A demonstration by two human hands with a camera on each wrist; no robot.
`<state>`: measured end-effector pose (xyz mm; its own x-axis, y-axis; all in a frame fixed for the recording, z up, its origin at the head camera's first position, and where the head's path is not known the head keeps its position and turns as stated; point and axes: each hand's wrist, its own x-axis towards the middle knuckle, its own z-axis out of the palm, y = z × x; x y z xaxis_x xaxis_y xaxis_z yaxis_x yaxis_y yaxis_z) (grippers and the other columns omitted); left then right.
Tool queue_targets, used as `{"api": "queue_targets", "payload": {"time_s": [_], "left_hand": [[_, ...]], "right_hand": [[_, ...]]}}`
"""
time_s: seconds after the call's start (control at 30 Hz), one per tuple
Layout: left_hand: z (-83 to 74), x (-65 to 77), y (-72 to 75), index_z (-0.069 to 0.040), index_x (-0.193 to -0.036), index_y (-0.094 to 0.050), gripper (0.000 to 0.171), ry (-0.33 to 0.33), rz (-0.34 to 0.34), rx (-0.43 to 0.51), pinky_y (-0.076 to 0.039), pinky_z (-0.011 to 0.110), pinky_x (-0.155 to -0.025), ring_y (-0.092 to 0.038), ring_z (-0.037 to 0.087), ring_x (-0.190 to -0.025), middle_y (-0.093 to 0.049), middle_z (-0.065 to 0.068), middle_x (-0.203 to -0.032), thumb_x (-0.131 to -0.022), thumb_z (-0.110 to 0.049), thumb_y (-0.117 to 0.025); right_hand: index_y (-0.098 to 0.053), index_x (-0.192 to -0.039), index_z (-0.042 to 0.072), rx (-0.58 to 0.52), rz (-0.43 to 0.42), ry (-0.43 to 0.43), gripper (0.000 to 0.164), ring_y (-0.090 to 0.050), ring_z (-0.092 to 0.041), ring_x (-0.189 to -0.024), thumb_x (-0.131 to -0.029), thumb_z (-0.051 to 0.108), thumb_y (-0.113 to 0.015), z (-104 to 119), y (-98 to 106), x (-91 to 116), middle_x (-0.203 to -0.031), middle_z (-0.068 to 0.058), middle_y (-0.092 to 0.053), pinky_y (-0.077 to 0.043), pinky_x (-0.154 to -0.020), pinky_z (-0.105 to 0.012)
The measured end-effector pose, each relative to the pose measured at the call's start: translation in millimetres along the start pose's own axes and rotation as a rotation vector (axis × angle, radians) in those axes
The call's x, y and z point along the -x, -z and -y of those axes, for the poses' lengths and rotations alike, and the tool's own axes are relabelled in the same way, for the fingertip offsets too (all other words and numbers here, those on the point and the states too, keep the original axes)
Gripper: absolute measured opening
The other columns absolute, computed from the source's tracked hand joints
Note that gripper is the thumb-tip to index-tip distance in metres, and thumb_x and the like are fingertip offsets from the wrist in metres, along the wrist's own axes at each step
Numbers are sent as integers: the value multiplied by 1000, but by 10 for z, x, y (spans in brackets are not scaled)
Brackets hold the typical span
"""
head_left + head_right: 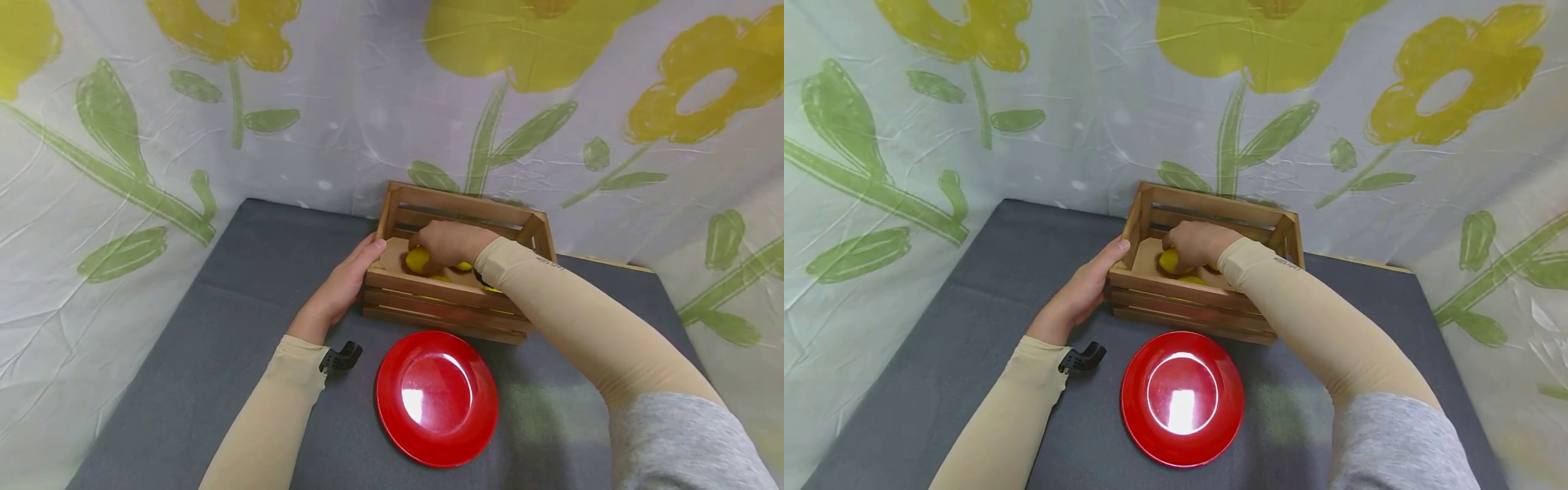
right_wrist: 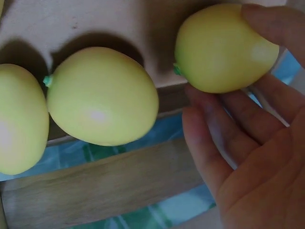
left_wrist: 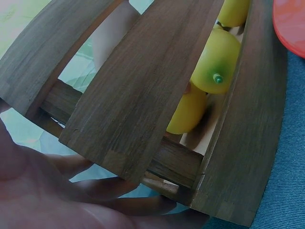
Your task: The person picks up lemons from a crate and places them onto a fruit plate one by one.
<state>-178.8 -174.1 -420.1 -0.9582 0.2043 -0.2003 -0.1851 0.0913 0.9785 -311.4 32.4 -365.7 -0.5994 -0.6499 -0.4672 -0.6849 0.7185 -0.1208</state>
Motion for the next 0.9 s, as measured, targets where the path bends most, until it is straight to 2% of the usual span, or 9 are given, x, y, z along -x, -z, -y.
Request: {"api": "queue_targets", "payload": {"time_s": [0.13,0.27,0.47,0.7,0.9], "left_hand": [[-11,0,-18,-27,-176,-13,84,1,4,10,-18,69,-132,-14,28,-168,-12,0,-183,-107,-66,-43],[-6,3,-7,-31,-175,-13,83,18,0,21,-19,73,-129,-15,29,-167,-12,-2,-183,-107,-67,-43],[39,-17,8,-35,-175,-13,84,34,4,22,-19,75,-128,-12,29,-168,-11,-3,-183,-106,-73,-42],[50,-25,-8,-35,-175,-14,83,33,2,50,-24,74,-127,-23,34,-165,-14,-1,-182,-106,-71,-42],[35,-21,-11,-34,-175,-13,81,35,-1,49,-22,77,-126,-23,38,-164,-12,2,-183,-107,-69,-40]], "right_hand": [[-67,-146,15,2,-13,9,53,-66,-29,-112,-95,26,-79,-4,44,79,-131,-8,-73,-55,-108,-46],[-66,-147,14,-4,-29,31,54,-65,-28,-114,-95,24,-78,-6,111,173,-135,-7,-72,-54,-108,-46],[-68,-145,16,-22,-70,18,53,-65,-27,-115,-94,24,-80,6,240,375,-135,-6,-72,-54,-106,-45],[-67,-144,19,-30,-132,20,51,-64,-24,-111,-95,26,-77,37,371,736,-132,-2,-72,-54,-103,-44],[-68,-143,18,-21,-171,-1,50,-63,-25,-113,-95,22,-79,143,488,1083,-133,-2,-71,-56,-101,-45]]}}
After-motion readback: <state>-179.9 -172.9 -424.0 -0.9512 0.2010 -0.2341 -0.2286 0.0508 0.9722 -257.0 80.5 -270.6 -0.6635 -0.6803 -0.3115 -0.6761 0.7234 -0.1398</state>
